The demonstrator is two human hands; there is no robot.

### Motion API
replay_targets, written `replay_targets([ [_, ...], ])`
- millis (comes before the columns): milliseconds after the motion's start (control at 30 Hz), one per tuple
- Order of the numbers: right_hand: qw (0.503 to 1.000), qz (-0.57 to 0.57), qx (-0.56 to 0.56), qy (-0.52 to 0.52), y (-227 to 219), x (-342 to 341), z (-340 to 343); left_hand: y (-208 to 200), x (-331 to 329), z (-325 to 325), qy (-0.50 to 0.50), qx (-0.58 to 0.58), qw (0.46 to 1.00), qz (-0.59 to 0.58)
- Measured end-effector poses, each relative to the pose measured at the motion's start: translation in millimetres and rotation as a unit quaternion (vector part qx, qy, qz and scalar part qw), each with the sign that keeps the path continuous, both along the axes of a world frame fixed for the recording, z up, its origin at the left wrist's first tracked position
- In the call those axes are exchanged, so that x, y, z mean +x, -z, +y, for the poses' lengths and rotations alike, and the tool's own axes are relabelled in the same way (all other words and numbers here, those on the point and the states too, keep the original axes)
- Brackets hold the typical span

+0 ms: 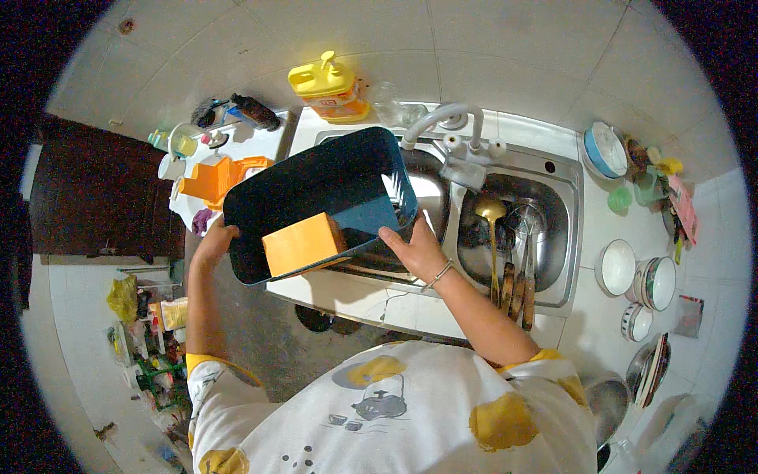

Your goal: The person washes a blue plastic container with an orange insert in a kitchen sink using a steel wool scrubber and running water. After rinsing, the person places the container on a drying rack and wipes the sink area with a purple cloth.

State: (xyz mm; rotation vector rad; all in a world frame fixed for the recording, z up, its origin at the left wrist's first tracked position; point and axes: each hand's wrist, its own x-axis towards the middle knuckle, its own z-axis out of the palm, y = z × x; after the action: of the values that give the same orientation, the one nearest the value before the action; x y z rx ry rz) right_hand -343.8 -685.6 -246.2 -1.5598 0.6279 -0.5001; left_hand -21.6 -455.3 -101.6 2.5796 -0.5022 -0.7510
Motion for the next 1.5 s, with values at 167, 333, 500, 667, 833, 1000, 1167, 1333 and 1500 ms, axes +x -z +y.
replay_targets([
  [167,0.994,0.007,0.092,0.063,3,-9,-1,21,8,-31,0.102,0.008,0.995,-0.014],
  [333,0.99,0.05,0.098,0.084,19,-30,-21,45,5,-68,0.087,0.048,0.994,0.044],
  [500,0.989,0.023,0.108,0.099,9,-37,-27,60,1,-77,0.087,0.071,0.992,0.058],
  [667,0.988,0.038,0.13,0.08,7,-50,-23,61,8,-79,0.099,0.072,0.99,0.066],
  [833,0.992,0.05,0.104,0.045,-15,-62,-9,86,30,-65,0.082,0.058,0.991,0.094],
  [1000,0.994,0.027,0.094,0.052,-27,-66,0,95,36,-72,0.069,0.053,0.991,0.102],
  [1167,0.988,0.046,0.137,0.057,-15,-75,6,100,31,-90,0.089,-0.001,0.992,0.094],
  [1333,0.991,0.027,0.104,0.075,-5,-75,16,130,51,-94,0.091,-0.017,0.995,0.045],
  [1500,0.995,0.052,0.077,0.039,-8,-66,26,142,45,-97,0.069,-0.112,0.986,0.107],
])
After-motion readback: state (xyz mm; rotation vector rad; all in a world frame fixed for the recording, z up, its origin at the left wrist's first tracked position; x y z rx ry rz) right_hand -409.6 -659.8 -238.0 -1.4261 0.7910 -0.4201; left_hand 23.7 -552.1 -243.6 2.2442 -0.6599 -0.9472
